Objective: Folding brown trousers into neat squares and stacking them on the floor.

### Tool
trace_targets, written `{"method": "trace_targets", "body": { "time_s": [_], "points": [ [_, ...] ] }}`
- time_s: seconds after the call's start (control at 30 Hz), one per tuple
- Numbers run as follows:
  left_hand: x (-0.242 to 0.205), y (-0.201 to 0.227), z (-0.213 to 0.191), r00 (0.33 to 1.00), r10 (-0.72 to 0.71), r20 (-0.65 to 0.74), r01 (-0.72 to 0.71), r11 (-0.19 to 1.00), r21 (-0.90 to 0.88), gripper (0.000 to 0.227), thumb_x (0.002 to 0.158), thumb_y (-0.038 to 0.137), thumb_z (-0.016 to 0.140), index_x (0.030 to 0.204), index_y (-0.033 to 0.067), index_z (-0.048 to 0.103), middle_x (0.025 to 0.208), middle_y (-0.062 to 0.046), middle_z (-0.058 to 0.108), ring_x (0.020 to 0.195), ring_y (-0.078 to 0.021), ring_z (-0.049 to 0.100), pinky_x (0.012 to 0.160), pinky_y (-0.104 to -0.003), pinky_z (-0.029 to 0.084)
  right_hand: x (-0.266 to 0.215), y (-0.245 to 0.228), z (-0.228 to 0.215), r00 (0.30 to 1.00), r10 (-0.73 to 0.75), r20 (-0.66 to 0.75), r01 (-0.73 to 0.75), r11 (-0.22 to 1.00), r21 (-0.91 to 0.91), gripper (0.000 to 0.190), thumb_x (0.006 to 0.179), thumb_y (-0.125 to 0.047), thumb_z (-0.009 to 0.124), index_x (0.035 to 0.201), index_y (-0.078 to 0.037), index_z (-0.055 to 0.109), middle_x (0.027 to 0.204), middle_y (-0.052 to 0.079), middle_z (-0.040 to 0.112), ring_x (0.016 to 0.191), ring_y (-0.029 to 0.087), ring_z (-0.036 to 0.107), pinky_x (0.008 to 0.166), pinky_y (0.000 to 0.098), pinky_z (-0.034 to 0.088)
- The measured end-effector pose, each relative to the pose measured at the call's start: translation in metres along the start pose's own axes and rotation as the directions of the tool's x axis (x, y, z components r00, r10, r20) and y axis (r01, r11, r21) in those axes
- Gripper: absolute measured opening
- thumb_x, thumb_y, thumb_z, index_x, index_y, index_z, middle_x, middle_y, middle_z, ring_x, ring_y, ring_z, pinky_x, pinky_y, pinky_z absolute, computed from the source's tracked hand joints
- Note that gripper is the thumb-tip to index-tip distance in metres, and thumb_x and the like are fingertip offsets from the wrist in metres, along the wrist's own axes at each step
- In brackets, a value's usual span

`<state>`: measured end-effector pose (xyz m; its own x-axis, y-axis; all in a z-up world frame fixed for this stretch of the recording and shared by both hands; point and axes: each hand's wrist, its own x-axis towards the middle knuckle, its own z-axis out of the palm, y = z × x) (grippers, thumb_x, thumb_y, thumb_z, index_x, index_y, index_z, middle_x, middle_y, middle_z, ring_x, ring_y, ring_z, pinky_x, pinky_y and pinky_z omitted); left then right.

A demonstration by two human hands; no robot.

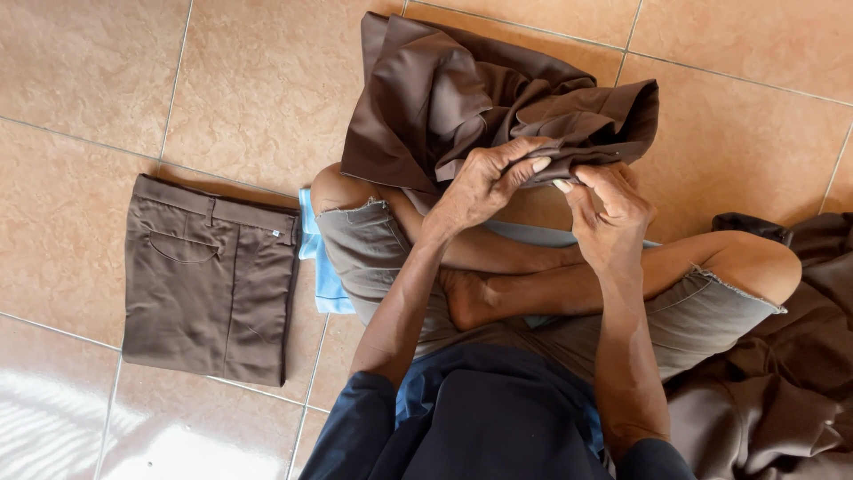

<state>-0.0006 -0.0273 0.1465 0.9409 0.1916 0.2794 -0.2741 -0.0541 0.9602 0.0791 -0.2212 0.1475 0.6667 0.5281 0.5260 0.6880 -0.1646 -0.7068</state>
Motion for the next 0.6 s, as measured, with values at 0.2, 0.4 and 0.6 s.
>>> {"method": "trace_targets", "body": {
  "time_s": [0.2, 0.4, 0.6],
  "points": [
    [0.005, -0.008, -0.003, 0.998, -0.024, 0.066, 0.026, 0.999, -0.041, 0.025, 0.107, 0.01, 0.06, 0.131, 0.004, 0.066, 0.118, -0.024, 0.073, 0.12, -0.0324, 0.064, 0.102, -0.053, 0.053, 0.004, 0.004, 0.002, 0.999, 0.034, -0.003, -0.034, 0.999, -0.02, 0.008, 0.099, 0.002, 0.081, 0.104, -0.004, 0.079, 0.088, 0.011, 0.072, 0.088, 0.028, 0.069, 0.09, 0.037, 0.051],
    [0.004, -0.001, 0.001, 0.987, -0.076, 0.138, 0.095, 0.987, -0.133, 0.035, 0.101, 0.022, 0.074, 0.132, 0.007, 0.067, 0.119, -0.02, 0.074, 0.119, -0.0327, 0.068, 0.107, -0.052, 0.051, 0.004, 0.01, -0.002, 1.0, 0.023, 0.002, -0.023, 0.999, 0.029, 0.005, 0.1, 0.003, 0.08, 0.104, 0.0, 0.079, 0.087, 0.015, 0.073, 0.084, 0.029, 0.067, 0.088, 0.0401, 0.053],
    [0.009, -0.004, 0.004, 0.984, -0.112, 0.135, 0.117, 0.993, -0.026, 0.042, 0.094, 0.017, 0.081, 0.131, 0.0047, 0.066, 0.116, -0.024, 0.075, 0.117, -0.0386, 0.069, 0.104, -0.055, 0.053, 0.004, 0.012, -0.001, 1.0, 0.002, 0.016, -0.001, 1.0, -0.022, 0.007, 0.099, 0.002, 0.083, 0.105, 0.001, 0.079, 0.088, 0.016, 0.072, 0.084, 0.029, 0.064, 0.088, 0.0408, 0.052]
  ]
}}
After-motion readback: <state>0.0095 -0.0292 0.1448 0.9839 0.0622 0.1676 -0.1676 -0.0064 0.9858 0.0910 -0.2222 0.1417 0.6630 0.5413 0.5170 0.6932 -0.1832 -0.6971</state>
